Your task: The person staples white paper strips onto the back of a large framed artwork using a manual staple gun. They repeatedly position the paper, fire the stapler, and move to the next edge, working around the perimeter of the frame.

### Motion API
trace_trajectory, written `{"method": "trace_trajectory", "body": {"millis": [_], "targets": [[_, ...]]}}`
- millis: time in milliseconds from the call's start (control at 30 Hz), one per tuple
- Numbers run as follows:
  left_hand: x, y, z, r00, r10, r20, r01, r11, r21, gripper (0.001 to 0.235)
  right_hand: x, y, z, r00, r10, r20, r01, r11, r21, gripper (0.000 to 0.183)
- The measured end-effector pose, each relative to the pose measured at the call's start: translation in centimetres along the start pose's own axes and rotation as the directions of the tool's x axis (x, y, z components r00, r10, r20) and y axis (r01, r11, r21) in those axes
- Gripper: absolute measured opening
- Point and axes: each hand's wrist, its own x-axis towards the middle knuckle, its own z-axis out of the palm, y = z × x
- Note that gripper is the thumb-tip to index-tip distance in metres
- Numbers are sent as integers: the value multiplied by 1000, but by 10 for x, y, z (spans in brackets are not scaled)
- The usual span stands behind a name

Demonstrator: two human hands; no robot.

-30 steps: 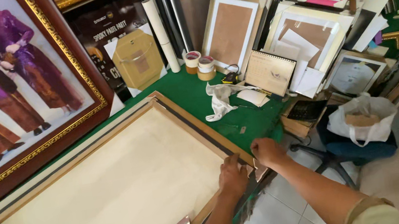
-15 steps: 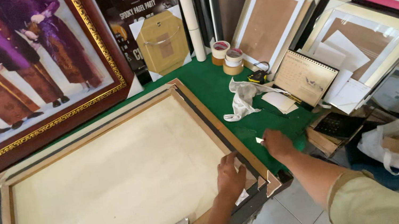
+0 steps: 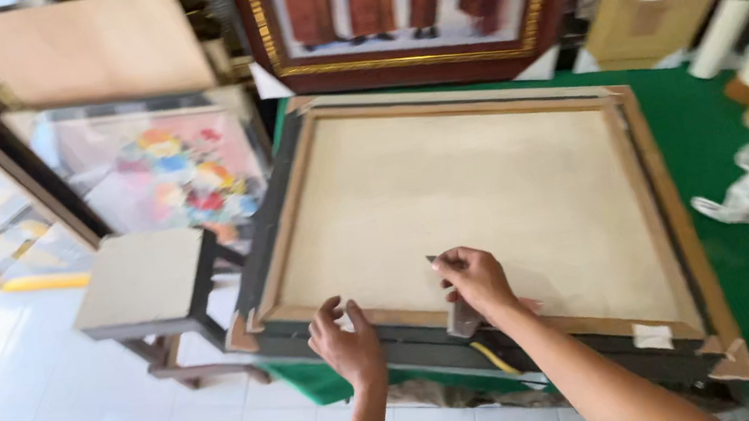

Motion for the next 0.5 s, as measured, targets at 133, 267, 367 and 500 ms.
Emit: {"method": "trace_trajectory", "body": {"millis": [133, 267, 367, 500], "targets": [[22, -72, -58, 837, -519, -177, 521, 853, -34, 59, -38, -6, 110, 957, -63, 283, 120, 975, -188, 18], [25, -93, -72, 685, -697, 212, 716, 697, -19, 87, -31, 21, 165, 799, -423, 426, 586, 704, -401, 14], [22, -81, -76, 523, -781, 342, 822, 568, 42, 98, -24, 37, 173, 772, -464, 435, 636, 582, -507, 9], [21, -80, -76, 401, -759, 513, 811, 555, 188, 103, -32, 36, 166, 791, -437, 429, 612, 565, -553, 9]]}}
